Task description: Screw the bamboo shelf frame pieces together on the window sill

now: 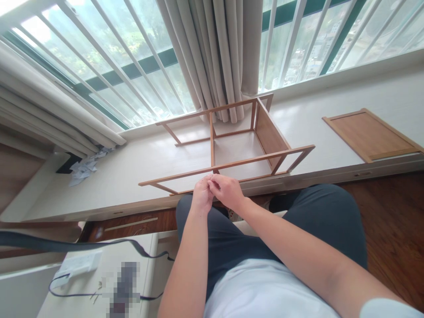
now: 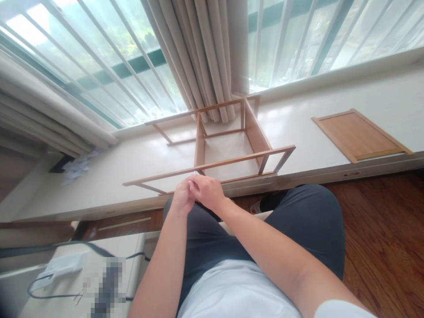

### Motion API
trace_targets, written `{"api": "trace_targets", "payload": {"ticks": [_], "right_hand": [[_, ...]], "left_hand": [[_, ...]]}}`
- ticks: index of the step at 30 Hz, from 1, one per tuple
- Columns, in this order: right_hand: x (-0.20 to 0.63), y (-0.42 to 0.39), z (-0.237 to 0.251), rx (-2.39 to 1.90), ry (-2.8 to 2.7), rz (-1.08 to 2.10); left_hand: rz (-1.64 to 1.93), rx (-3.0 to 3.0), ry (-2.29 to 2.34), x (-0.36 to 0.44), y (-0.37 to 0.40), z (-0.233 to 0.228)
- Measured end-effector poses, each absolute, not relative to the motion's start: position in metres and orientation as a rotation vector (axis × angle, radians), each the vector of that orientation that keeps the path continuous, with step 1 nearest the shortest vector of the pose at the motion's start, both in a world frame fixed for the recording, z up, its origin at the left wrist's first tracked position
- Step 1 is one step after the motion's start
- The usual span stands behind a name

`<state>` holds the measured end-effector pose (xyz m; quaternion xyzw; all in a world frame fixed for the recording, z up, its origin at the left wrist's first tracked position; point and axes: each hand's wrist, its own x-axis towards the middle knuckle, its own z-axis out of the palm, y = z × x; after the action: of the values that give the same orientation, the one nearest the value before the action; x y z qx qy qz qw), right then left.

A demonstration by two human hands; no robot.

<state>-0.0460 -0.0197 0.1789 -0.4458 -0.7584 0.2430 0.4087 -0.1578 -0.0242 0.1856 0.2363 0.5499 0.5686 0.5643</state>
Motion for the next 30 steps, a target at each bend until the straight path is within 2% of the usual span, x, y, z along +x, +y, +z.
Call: {"api": "trace_targets", "payload": {"ticks": [30], "right_hand": [[-0.0436, -0.0187, 0.1731, -1.238, -1.853, 0.695]], "left_hand": [[1.326, 0.568, 1.189, -0.1567, -0.02, 0.1868]]}}
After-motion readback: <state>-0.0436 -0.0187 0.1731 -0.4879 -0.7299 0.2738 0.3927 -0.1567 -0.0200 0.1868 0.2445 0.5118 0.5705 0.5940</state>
